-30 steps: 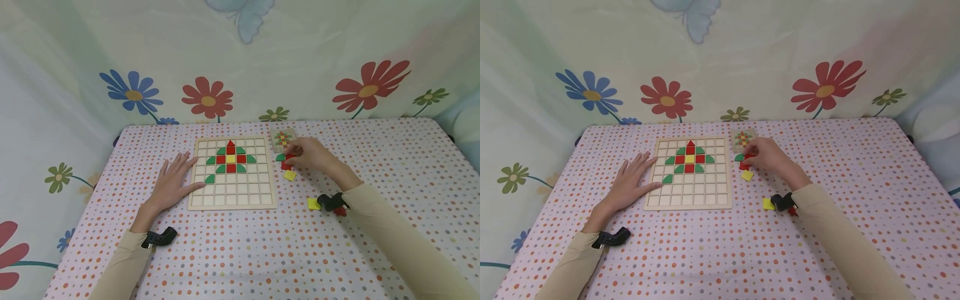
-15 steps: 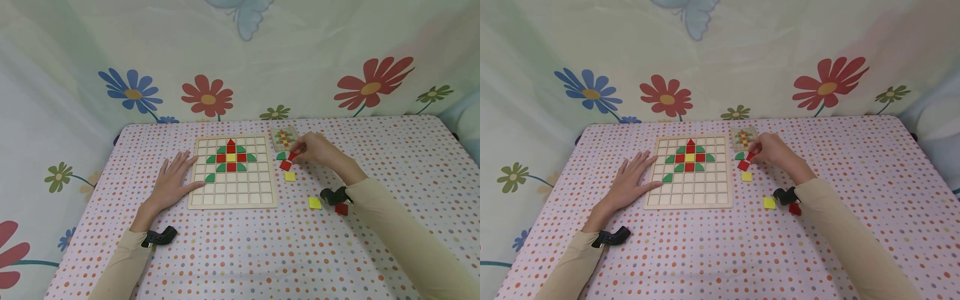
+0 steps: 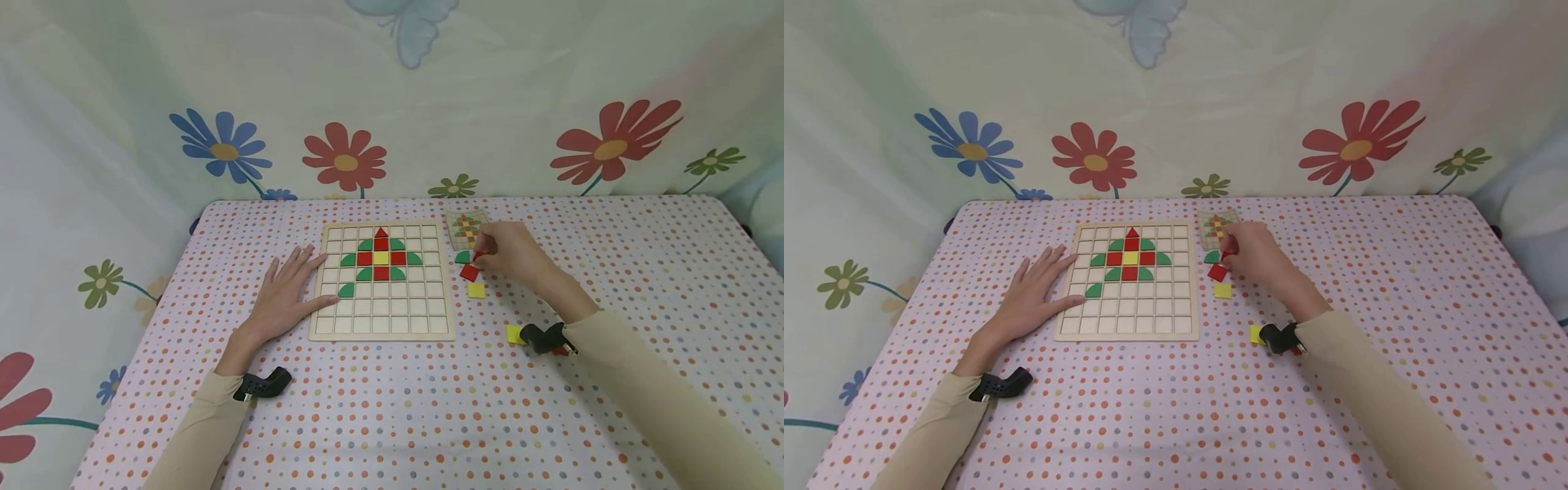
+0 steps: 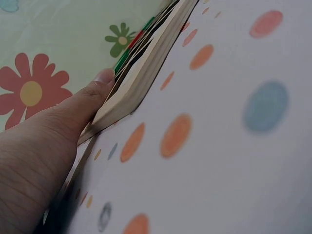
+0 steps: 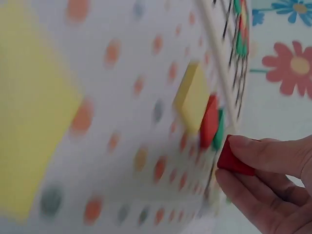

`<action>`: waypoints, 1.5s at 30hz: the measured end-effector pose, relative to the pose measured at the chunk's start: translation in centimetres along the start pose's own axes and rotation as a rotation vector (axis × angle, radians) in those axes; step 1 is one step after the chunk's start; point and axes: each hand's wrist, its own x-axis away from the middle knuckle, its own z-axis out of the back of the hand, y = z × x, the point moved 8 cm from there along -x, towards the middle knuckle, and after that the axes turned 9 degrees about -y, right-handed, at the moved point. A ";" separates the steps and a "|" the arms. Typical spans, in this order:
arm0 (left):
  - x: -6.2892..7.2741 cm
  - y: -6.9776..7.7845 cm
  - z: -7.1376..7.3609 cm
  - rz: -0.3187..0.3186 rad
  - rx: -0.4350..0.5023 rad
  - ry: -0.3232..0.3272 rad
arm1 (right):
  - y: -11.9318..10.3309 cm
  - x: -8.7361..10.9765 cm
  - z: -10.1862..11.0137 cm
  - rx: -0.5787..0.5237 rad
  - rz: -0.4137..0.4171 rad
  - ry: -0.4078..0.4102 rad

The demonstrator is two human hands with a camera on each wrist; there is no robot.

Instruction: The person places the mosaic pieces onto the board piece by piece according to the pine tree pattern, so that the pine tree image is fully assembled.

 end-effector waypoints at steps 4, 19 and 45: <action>0.1 -0.1 0.1 0.002 -0.002 -0.002 | -3.7 -0.4 -1.0 -0.020 0.111 0.029; -0.1 0.1 0.0 -0.001 0.009 -0.010 | -13.3 -4.8 -8.8 -0.177 0.342 -0.163; 0.1 0.1 0.2 -0.004 0.009 -0.004 | -14.5 -4.6 -10.4 -0.011 0.258 -0.172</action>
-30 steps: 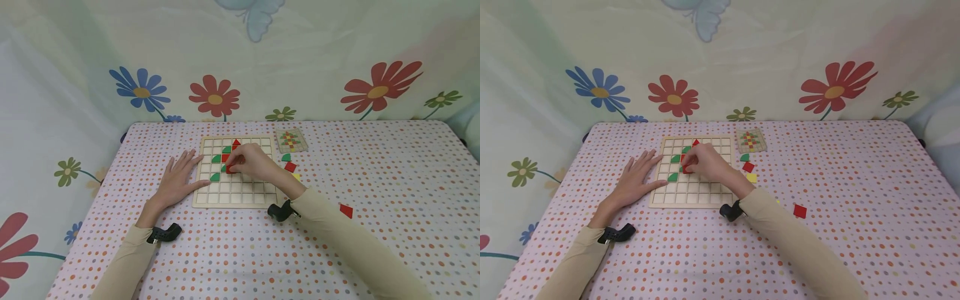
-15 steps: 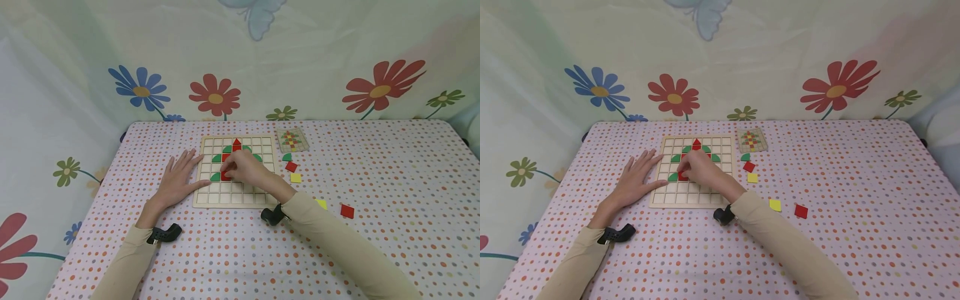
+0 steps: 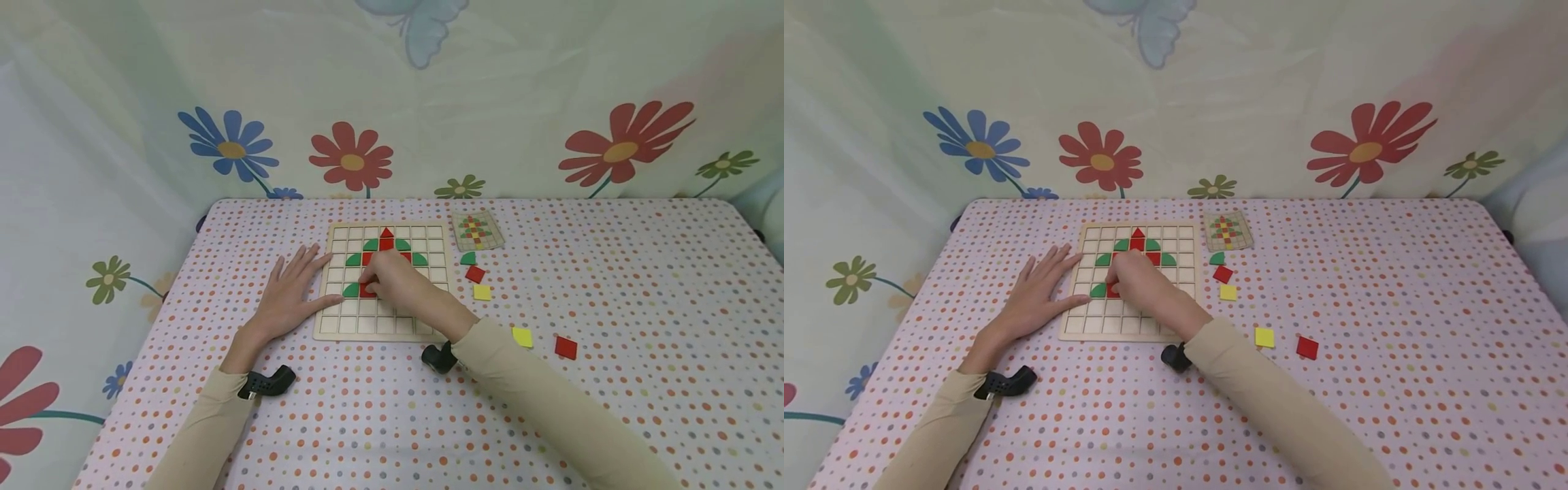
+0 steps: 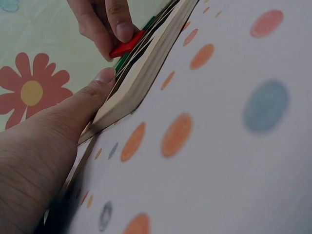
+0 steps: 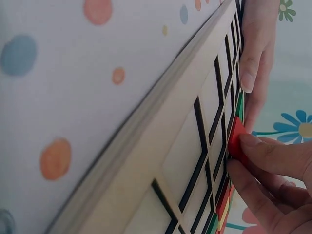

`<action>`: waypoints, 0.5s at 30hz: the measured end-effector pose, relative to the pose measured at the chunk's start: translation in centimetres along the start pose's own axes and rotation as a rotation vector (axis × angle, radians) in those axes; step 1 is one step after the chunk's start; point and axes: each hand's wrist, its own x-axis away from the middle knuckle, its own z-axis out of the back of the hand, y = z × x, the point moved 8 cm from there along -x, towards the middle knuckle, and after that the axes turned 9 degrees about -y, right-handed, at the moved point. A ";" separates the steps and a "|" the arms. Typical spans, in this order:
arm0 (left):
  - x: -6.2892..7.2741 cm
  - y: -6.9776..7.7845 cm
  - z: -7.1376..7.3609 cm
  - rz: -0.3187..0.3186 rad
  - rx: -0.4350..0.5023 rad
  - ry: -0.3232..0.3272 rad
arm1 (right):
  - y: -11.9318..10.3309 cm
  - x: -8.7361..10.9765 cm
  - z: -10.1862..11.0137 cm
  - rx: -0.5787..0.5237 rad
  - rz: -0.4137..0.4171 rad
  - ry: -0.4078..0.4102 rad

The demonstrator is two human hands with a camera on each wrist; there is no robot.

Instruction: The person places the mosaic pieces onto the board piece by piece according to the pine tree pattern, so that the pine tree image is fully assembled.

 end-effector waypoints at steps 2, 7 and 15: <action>0.0 0.1 0.0 -0.004 0.000 0.000 | -0.1 0.1 0.0 0.026 -0.019 -0.005; -0.1 0.0 0.1 -0.005 -0.006 -0.001 | -0.4 0.1 -0.1 0.090 -0.039 -0.006; -0.1 -0.1 -0.2 -0.001 -0.006 -0.003 | -0.5 0.1 -0.3 0.141 -0.012 0.002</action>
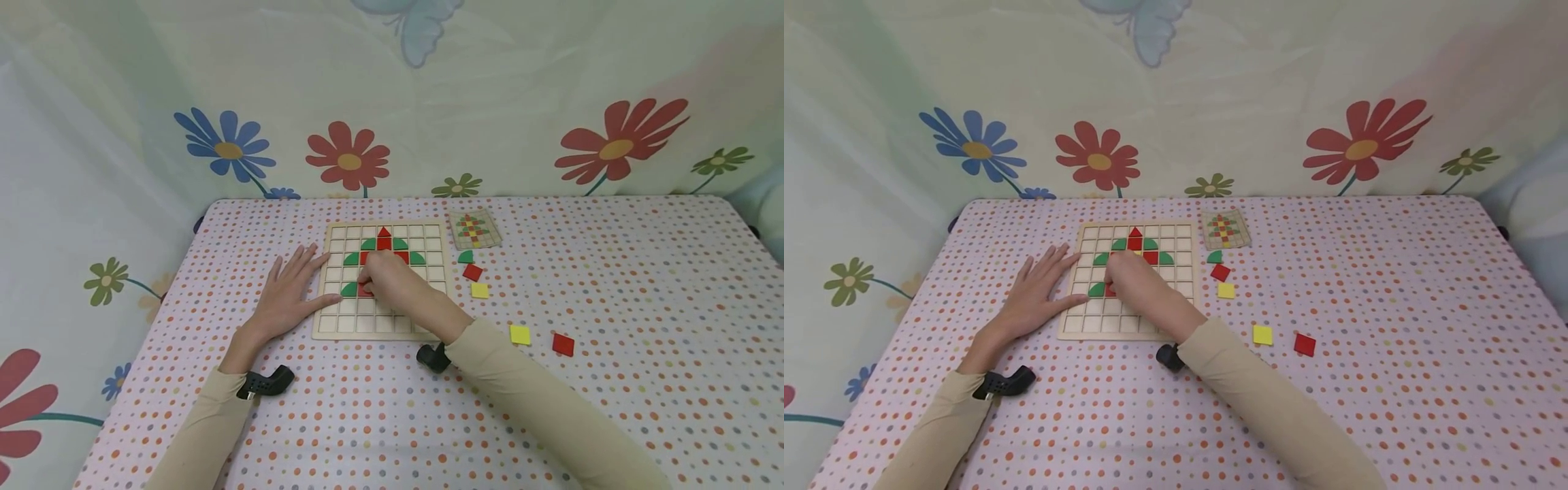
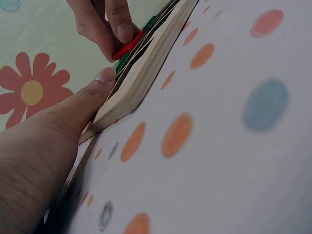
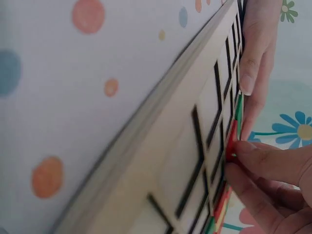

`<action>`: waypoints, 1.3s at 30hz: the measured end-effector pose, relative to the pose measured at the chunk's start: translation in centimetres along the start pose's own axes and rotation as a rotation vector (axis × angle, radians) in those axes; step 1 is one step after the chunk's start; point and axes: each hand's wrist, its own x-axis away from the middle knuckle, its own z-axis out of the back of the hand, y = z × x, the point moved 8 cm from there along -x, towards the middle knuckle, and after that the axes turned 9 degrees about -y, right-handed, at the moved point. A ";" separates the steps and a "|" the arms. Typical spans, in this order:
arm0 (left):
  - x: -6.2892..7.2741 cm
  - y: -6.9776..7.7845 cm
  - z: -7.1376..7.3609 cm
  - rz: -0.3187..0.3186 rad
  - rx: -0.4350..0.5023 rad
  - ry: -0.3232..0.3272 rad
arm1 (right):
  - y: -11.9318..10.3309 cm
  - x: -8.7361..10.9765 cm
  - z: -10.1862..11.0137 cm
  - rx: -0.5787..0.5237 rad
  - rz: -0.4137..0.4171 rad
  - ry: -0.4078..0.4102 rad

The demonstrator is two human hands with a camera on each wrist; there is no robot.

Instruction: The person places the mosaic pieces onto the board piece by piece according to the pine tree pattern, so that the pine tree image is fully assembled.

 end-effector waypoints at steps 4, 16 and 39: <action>0.0 -0.1 0.0 0.003 -0.001 0.005 | -0.1 0.2 0.0 0.009 0.047 0.011; -0.1 0.3 0.0 -0.002 0.002 0.007 | 3.4 8.4 2.2 -0.197 0.084 -0.059; 0.1 0.2 0.0 0.001 0.014 0.010 | 12.8 18.5 2.6 -0.184 -0.184 -0.106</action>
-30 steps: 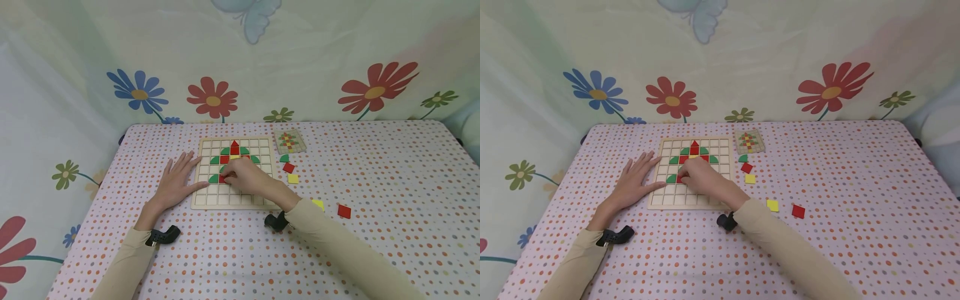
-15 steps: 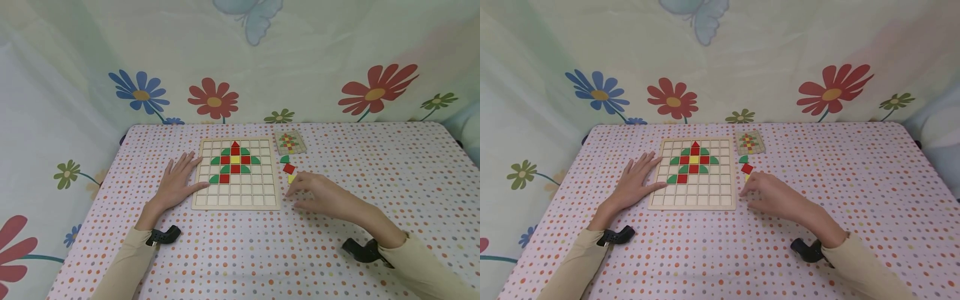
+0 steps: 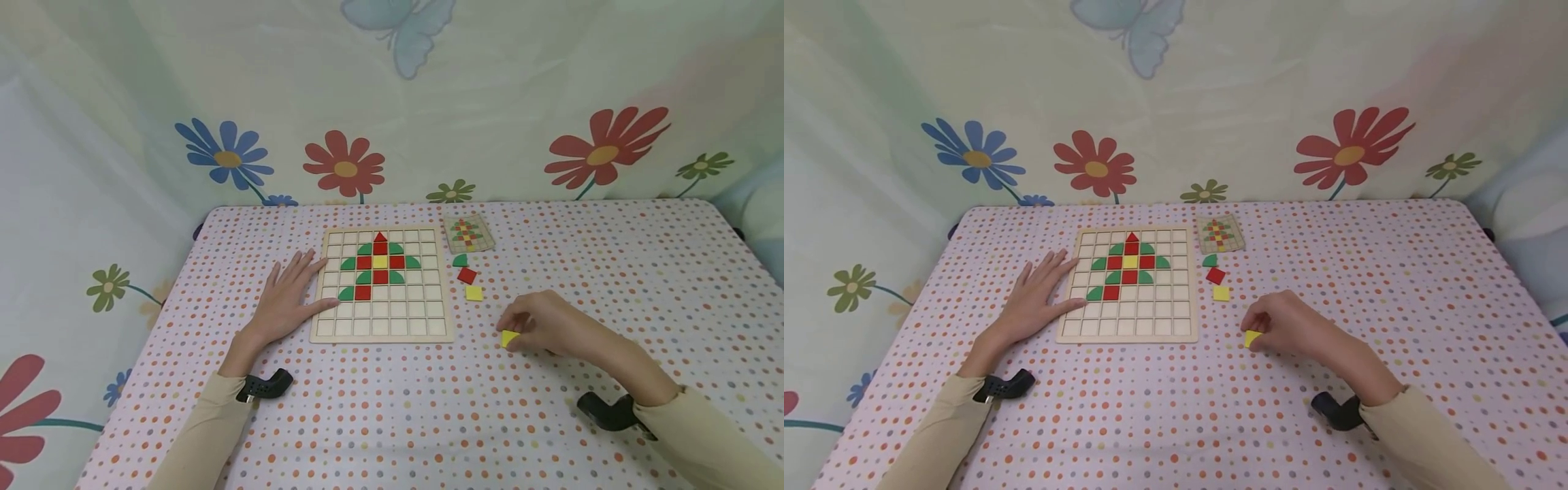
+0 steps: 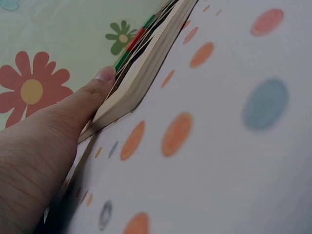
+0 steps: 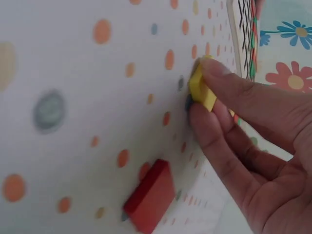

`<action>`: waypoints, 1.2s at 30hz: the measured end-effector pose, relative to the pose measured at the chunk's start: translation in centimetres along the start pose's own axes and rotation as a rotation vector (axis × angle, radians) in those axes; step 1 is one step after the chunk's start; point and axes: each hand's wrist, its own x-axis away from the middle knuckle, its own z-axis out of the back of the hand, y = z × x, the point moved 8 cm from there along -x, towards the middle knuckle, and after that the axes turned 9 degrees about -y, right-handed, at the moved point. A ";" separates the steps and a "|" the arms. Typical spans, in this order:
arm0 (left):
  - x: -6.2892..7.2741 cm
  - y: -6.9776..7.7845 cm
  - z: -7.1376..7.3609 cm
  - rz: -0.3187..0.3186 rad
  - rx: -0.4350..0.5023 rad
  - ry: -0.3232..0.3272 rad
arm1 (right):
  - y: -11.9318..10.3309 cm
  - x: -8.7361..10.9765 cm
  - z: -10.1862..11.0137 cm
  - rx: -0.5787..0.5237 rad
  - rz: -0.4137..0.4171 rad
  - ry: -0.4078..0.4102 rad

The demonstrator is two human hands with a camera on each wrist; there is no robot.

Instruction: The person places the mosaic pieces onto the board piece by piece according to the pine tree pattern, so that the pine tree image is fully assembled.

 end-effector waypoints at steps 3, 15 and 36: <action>0.1 -0.2 0.0 0.000 0.000 0.002 | -0.3 -0.6 0.0 0.011 -0.017 -0.016; 0.4 -0.7 -0.3 0.002 0.002 0.006 | -1.4 -2.2 0.1 0.023 0.085 -0.147; -0.2 -0.2 -0.1 0.002 -0.003 0.003 | -11.0 -13.2 0.7 -0.100 0.353 -0.070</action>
